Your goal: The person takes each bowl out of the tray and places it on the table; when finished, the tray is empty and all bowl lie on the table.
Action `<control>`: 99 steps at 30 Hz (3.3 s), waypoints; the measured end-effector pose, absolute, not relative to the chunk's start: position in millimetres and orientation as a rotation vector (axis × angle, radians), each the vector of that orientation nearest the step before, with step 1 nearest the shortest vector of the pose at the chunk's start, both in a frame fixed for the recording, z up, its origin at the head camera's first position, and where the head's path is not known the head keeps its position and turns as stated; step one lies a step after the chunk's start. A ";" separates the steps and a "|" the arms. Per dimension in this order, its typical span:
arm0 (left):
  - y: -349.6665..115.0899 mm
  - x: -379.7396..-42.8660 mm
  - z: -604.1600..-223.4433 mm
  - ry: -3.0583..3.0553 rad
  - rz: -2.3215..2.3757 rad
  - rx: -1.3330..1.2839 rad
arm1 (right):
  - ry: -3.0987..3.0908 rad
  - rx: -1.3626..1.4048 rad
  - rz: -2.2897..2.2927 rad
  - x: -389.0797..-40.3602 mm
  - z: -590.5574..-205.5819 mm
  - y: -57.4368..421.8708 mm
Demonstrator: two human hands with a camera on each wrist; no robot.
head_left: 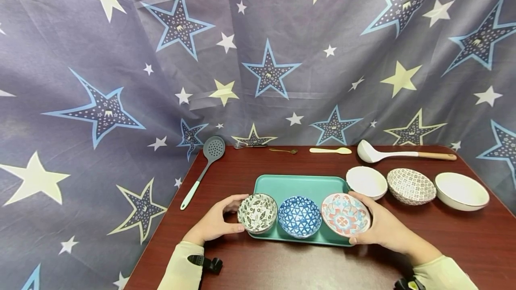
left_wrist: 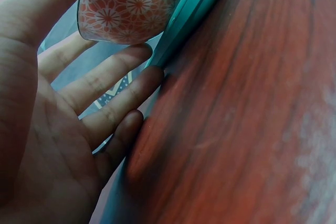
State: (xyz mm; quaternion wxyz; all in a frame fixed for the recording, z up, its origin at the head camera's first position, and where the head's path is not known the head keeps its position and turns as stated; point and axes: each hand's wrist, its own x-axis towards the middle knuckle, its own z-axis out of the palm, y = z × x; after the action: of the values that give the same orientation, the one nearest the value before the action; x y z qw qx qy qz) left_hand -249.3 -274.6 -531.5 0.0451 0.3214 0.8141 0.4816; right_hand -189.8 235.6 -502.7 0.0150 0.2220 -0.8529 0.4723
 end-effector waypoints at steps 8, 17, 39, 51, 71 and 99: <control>-273.3 -249.4 -531.8 2.478 1.484 0.980 | -2.624 0.693 1.525 -190.4 -499.6 240.7; -274.3 -248.7 -531.6 2.481 1.477 0.957 | -2.631 0.660 1.497 -184.2 -496.1 254.6; -274.3 -248.2 -530.9 2.488 1.471 0.956 | -2.613 0.615 1.449 -162.9 -505.0 287.5; -273.5 -248.1 -530.6 2.475 1.485 0.943 | -2.607 0.611 1.402 -163.4 -515.1 299.7; -273.5 -248.4 -529.9 2.487 1.477 0.970 | -2.622 0.610 1.390 -163.0 -515.0 299.6; -274.7 -248.7 -531.9 2.484 1.476 0.953 | -2.663 0.594 1.358 -161.3 -514.7 302.7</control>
State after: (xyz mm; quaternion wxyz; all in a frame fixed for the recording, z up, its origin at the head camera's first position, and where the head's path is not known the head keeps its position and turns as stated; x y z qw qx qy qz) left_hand -248.7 -274.7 -531.9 0.0493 0.3129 0.8154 0.4846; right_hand -161.3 302.7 -514.7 0.0467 0.1946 -0.8728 0.4451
